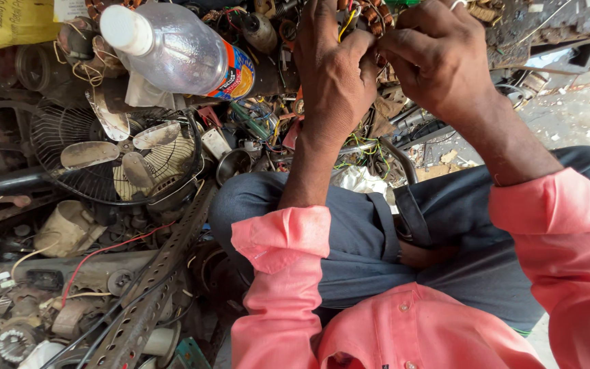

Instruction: The person sits on the floor and repairs an electrical motor stator by stripping, twisting, and connecting multiple colored wires. They use wire cutters and a screwdriver to manage the connections and occasionally adjust the stator's position.

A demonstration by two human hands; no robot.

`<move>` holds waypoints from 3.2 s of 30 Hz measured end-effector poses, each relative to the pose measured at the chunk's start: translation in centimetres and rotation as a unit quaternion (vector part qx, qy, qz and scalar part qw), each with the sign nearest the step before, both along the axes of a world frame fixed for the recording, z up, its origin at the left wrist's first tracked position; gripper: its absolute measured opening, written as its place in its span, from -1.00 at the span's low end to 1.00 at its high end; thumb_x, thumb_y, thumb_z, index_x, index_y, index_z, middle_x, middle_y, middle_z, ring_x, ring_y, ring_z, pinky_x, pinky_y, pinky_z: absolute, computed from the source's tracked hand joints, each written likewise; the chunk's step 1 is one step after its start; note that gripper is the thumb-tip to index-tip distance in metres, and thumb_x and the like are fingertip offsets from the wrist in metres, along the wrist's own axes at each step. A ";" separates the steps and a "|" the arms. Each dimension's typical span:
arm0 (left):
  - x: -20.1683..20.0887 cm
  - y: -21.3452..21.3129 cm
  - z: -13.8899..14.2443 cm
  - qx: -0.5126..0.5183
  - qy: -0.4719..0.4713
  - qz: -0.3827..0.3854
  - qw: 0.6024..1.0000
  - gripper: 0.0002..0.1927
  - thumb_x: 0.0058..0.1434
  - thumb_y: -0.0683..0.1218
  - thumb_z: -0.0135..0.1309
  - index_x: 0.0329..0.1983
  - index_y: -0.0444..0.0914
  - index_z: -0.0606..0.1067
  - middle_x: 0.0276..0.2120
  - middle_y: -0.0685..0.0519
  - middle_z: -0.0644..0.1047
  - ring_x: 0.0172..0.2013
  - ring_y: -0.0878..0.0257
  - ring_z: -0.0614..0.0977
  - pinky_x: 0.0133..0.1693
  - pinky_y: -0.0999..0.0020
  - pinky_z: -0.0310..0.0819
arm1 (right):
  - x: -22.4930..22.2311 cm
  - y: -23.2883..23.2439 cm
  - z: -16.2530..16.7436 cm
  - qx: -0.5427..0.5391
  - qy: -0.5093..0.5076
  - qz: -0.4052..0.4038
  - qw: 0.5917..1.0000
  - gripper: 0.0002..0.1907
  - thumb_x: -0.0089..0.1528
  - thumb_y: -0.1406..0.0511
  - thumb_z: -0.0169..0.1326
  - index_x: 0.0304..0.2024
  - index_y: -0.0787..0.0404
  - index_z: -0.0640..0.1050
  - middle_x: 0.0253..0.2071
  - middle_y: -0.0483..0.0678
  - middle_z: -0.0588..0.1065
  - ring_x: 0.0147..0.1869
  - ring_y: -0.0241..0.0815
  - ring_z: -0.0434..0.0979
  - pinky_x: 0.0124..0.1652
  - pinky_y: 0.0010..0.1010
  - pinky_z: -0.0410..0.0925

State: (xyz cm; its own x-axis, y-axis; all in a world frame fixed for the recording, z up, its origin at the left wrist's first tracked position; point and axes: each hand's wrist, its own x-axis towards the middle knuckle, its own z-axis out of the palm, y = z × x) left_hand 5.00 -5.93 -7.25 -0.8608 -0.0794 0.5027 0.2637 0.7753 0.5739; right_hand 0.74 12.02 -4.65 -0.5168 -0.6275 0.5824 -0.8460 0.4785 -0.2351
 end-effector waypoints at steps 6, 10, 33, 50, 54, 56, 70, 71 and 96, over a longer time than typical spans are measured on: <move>0.1 -1.1 0.4 0.006 0.007 -0.023 1.000 -0.82 0.01 -0.26 0.30 -0.33 -0.26 0.55 0.24 -0.18 0.30 0.36 -0.17 0.29 0.35 -0.14 0.23 | -0.1 -0.3 -0.1 0.015 0.006 0.004 1.000 -0.85 0.25 0.40 0.27 -0.11 0.16 0.64 -0.13 -0.07 0.51 -0.03 -0.07 0.54 -0.03 -0.29 0.41; 0.2 -1.2 -0.1 0.027 -0.014 -0.030 0.999 -0.77 -0.04 -0.15 0.42 -0.36 -0.24 0.58 0.16 -0.17 0.34 0.31 -0.20 0.31 0.26 -0.19 0.22 | -0.3 -0.2 -0.4 0.022 -0.048 0.004 0.999 -0.93 0.31 0.40 0.27 -0.15 0.21 0.64 -0.21 -0.05 0.52 -0.09 -0.05 0.54 -0.05 -0.25 0.41; 0.3 -1.1 -0.5 0.030 0.036 -0.003 0.999 -0.80 -0.06 -0.20 0.39 -0.40 -0.18 0.58 -0.02 -0.10 0.38 0.16 -0.15 0.40 0.19 -0.15 0.31 | 0.6 0.2 1.1 0.156 0.189 0.021 0.969 -0.74 0.20 0.38 0.21 -0.04 0.22 0.60 -0.04 -0.08 0.52 -0.06 -0.18 0.51 -0.17 -0.36 0.34; 0.5 -1.4 0.4 0.029 0.038 0.002 0.999 -0.79 -0.08 -0.15 0.41 -0.47 -0.20 0.55 0.07 -0.07 0.40 0.19 -0.16 0.38 0.09 -0.18 0.27 | 1.2 -0.8 1.1 0.085 -0.062 -0.040 0.994 -0.81 0.29 0.36 0.13 -0.06 0.29 0.57 -0.18 0.05 0.48 -0.19 -0.03 0.52 -0.24 -0.24 0.37; 0.6 -1.4 0.2 0.018 0.033 -0.011 0.999 -0.80 -0.09 -0.21 0.35 -0.41 -0.21 0.56 0.10 -0.06 0.38 0.23 -0.13 0.37 0.19 -0.14 0.31 | 2.0 -0.4 0.8 0.171 0.125 -0.022 0.977 -0.77 0.30 0.38 0.17 0.02 0.25 0.58 -0.09 -0.04 0.49 -0.11 -0.10 0.50 -0.17 -0.27 0.35; 0.6 -1.4 0.2 0.007 0.053 -0.003 0.999 -0.79 -0.11 -0.24 0.33 -0.39 -0.20 0.57 0.16 -0.06 0.36 0.27 -0.13 0.36 0.22 -0.14 0.31 | 1.8 -0.3 0.4 0.181 0.127 -0.017 0.975 -0.78 0.31 0.39 0.19 0.02 0.23 0.60 -0.10 -0.06 0.50 -0.11 -0.11 0.50 -0.14 -0.26 0.35; 0.4 -1.3 -0.7 0.013 0.069 -0.007 0.997 -0.82 -0.07 -0.20 0.38 -0.49 -0.18 0.55 0.34 -0.08 0.27 0.35 -0.17 0.29 0.25 -0.15 0.25 | 2.0 -0.3 0.1 -0.027 -0.186 -0.069 0.980 -0.86 0.48 0.35 0.14 -0.07 0.37 0.56 -0.35 0.05 0.48 -0.34 -0.13 0.54 -0.30 -0.37 0.38; 0.5 -1.4 -0.7 0.011 0.060 -0.011 0.998 -0.82 -0.08 -0.22 0.36 -0.46 -0.20 0.55 0.36 -0.09 0.26 0.36 -0.17 0.29 0.29 -0.13 0.24 | 2.5 -0.1 -0.1 0.011 -0.114 -0.065 0.991 -0.84 0.42 0.33 0.18 -0.04 0.32 0.57 -0.29 0.04 0.49 -0.29 -0.08 0.54 -0.28 -0.31 0.38; 1.1 -0.6 2.8 -0.013 0.029 -0.027 0.999 -0.85 -0.13 -0.24 0.35 -0.47 -0.21 0.64 0.36 -0.22 0.36 0.33 -0.25 0.34 0.34 -0.07 0.17 | 2.8 -0.8 -1.5 0.087 -0.040 -0.099 0.990 -0.75 0.17 0.26 0.13 -0.15 0.24 0.52 -0.26 0.05 0.44 -0.27 0.07 0.49 -0.27 -0.12 0.37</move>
State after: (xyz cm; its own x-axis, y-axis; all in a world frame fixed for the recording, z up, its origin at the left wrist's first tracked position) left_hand 6.13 -6.50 -4.41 -0.8328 -0.0198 0.5533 0.3384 0.7727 0.5370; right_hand 3.56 11.20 -6.19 -0.6805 -0.5961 0.4262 -0.7130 0.6728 -0.1974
